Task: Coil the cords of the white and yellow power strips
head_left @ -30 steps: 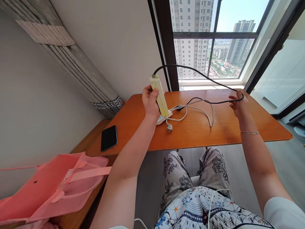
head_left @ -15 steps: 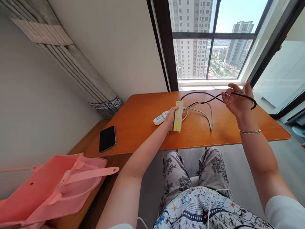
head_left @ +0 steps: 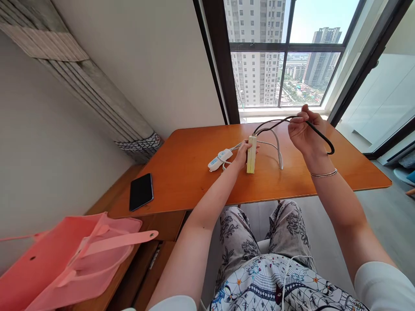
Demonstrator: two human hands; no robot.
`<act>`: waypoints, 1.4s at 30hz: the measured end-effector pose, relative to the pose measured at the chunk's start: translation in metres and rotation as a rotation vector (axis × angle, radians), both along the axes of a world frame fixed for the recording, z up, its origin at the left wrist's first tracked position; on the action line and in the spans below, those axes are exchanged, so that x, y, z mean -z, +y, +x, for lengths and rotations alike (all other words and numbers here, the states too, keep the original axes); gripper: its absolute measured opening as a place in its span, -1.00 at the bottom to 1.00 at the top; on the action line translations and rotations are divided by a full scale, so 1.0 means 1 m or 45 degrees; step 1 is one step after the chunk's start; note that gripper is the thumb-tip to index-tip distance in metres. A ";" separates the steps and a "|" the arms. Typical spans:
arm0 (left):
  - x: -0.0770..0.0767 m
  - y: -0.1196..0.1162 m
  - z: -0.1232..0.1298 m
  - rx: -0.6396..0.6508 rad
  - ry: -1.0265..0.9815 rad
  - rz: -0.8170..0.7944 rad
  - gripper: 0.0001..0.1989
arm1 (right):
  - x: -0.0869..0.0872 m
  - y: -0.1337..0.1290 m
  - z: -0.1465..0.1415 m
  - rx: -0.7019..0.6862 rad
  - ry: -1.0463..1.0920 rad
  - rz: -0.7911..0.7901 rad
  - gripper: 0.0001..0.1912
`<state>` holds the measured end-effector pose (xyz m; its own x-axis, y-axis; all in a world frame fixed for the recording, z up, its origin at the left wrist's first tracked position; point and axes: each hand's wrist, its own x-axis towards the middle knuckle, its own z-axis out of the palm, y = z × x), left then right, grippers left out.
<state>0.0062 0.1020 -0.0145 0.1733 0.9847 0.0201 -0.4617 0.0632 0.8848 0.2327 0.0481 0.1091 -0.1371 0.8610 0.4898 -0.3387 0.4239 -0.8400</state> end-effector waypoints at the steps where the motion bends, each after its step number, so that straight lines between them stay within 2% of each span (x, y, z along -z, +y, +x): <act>1: -0.001 0.003 -0.002 -0.011 0.008 0.012 -0.63 | 0.003 -0.002 0.002 -0.007 -0.019 -0.009 -0.66; 5: 0.002 0.009 -0.008 0.025 0.047 0.021 -0.59 | 0.006 -0.010 0.007 0.011 -0.149 -0.039 -0.63; 11: 0.010 0.004 -0.018 -0.008 0.166 0.106 -0.59 | -0.008 -0.013 0.024 0.007 -0.436 -0.057 -0.64; 17: -0.005 0.003 -0.047 -0.065 0.155 0.215 -0.52 | -0.011 -0.007 0.046 0.210 -0.303 0.045 -0.58; 21: -0.019 -0.006 -0.056 0.060 0.195 0.275 -0.27 | -0.011 -0.004 0.051 0.346 -0.176 0.118 -0.53; 24: -0.025 -0.015 -0.052 0.136 0.179 0.260 -0.28 | -0.008 0.001 0.050 0.388 -0.095 0.124 -0.54; 30: -0.035 -0.031 -0.042 0.308 0.174 0.258 -0.51 | -0.012 0.010 0.050 0.242 -0.214 -0.109 -0.50; 34: -0.039 -0.038 -0.038 0.396 0.235 0.291 -0.53 | -0.027 0.007 0.047 0.251 -0.483 -0.170 -0.46; 36: -0.042 -0.040 -0.036 0.429 0.252 0.300 -0.53 | -0.036 0.006 0.043 0.208 -0.530 -0.224 -0.45; 39: -0.054 -0.041 -0.032 0.415 0.226 0.322 -0.59 | -0.049 0.003 0.033 0.033 -0.514 -0.367 -0.47; 42: -0.073 -0.043 -0.030 0.284 0.150 0.329 -0.63 | -0.058 -0.004 0.025 -0.181 -0.568 -0.508 -0.52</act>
